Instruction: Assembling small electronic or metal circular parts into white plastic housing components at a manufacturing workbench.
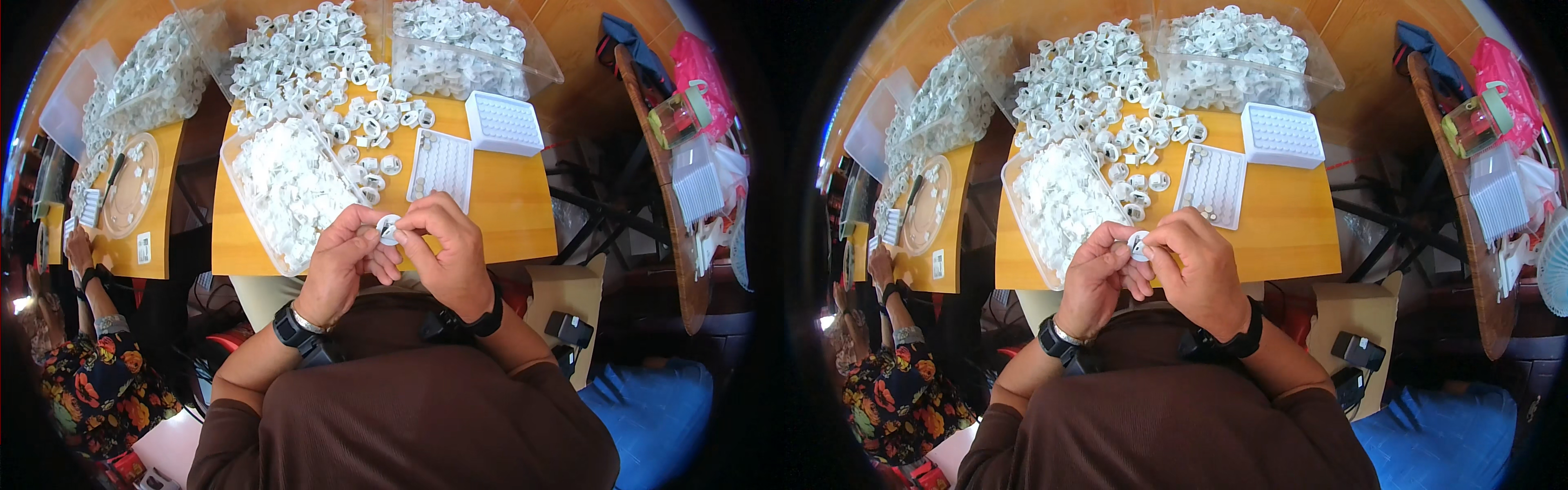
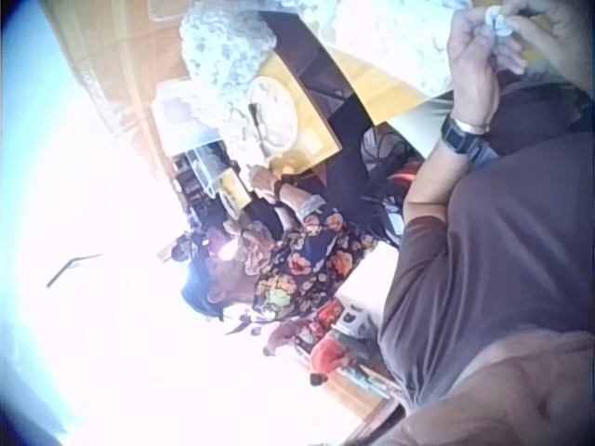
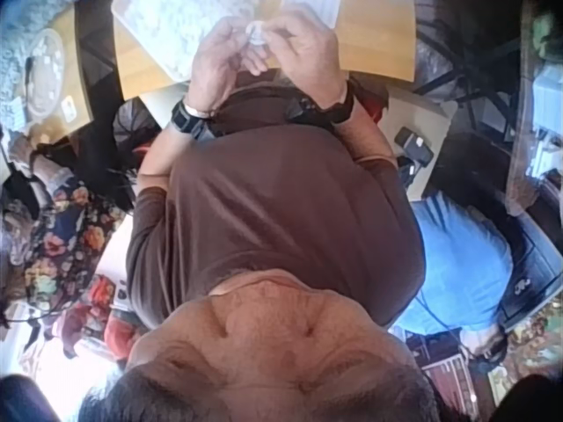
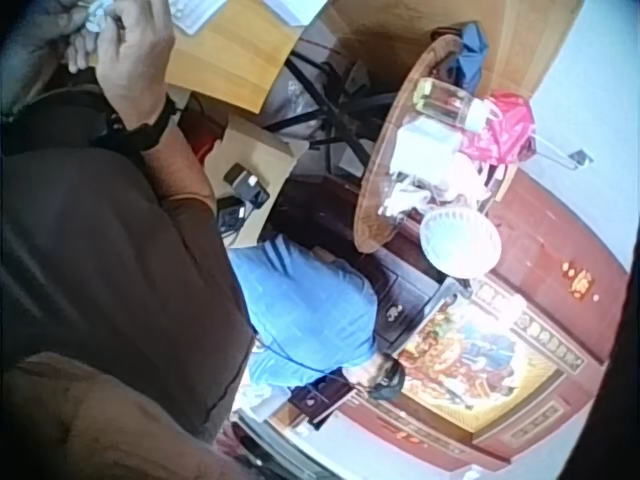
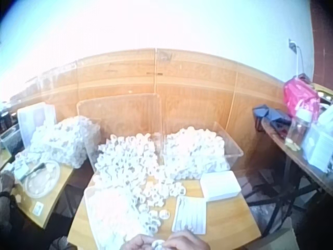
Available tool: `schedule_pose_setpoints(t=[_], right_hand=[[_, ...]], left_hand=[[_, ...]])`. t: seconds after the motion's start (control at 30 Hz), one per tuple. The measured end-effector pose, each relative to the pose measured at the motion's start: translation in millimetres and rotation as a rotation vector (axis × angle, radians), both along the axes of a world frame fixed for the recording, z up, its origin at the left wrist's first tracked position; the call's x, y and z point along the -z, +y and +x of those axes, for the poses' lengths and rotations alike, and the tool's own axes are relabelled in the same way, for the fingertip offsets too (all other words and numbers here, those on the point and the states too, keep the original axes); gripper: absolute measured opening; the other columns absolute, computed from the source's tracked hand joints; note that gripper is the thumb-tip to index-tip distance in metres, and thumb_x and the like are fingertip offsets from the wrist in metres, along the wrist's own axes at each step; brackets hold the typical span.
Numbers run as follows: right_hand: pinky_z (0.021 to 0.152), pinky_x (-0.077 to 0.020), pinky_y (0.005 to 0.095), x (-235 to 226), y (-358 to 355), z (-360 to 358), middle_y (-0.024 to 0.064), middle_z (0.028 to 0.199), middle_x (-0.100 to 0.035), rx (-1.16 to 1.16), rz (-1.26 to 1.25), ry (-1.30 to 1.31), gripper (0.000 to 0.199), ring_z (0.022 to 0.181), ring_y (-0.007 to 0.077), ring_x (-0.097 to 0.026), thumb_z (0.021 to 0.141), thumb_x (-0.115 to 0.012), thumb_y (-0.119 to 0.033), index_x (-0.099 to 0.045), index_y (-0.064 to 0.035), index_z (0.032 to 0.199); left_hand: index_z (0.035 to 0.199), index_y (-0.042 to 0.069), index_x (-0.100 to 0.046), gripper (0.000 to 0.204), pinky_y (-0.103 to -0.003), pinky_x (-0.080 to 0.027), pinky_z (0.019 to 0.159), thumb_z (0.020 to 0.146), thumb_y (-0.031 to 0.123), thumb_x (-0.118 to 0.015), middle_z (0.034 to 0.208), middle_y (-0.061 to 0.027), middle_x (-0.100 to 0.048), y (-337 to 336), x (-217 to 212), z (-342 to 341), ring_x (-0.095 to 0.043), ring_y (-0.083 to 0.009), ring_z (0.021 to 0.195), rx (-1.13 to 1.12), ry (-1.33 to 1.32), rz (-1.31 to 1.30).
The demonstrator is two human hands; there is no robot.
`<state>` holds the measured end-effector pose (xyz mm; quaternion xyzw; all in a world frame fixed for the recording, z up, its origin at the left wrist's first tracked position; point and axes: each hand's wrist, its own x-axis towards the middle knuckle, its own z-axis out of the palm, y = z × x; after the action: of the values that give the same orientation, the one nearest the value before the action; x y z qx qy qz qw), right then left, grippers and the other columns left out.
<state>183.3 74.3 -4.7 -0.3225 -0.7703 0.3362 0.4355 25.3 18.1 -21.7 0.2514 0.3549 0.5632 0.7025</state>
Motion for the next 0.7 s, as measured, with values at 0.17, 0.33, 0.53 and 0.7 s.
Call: schedule_pose_setpoints(t=[0.17,0.33,0.53,0.7], right_hand=[[0.062,-0.0480,0.0346,-1.5,-1.4,-0.1,0.0110,0.083,-0.057,-0.005,0.048,-0.029,0.009,0.069,0.0280,-0.060,0.078,-0.063,0.002,-0.059,-0.0023,0.084],[0.061,-0.0486,0.0344,-3.8,-3.7,-1.3,0.0119,0.083,-0.057,0.013,0.043,-0.004,0.009,0.069,0.0282,-0.060,0.079,-0.062,0.003,-0.057,-0.0019,0.085],[0.060,-0.0503,0.0328,-2.8,-4.0,-2.6,0.0126,0.084,-0.057,0.011,-0.003,0.034,0.010,0.069,0.0264,-0.061,0.079,-0.061,0.004,-0.056,-0.0011,0.086],[0.067,-0.0545,0.0264,-4.3,-5.9,-0.5,0.0124,0.090,-0.058,-0.008,-0.056,0.038,0.009,0.077,0.0172,-0.062,0.080,-0.060,0.008,-0.056,0.0035,0.087]], left_hand=[[0.112,0.000,-0.051,0.020,-0.025,-0.053,0.058,0.097,0.011,-0.042,0.083,-0.0114,-0.063,-0.8,0.3,-0.7,-0.063,-0.0159,0.066,0.018,0.009,-0.008],[0.112,-0.001,-0.051,0.021,-0.025,-0.053,0.058,0.097,0.010,-0.042,0.082,-0.0113,-0.062,-0.6,-2.2,0.0,-0.063,-0.0158,0.066,0.007,0.024,0.018],[0.114,-0.001,-0.050,0.022,-0.024,-0.052,0.058,0.097,0.010,-0.042,0.082,-0.0114,-0.062,-0.3,-1.7,-1.1,-0.062,-0.0158,0.066,0.002,0.028,0.019],[0.115,-0.001,-0.049,0.023,-0.024,-0.052,0.059,0.096,0.010,-0.042,0.082,-0.0115,-0.062,-1.1,-1.8,-2.6,-0.063,-0.0159,0.066,0.035,0.030,0.020]])
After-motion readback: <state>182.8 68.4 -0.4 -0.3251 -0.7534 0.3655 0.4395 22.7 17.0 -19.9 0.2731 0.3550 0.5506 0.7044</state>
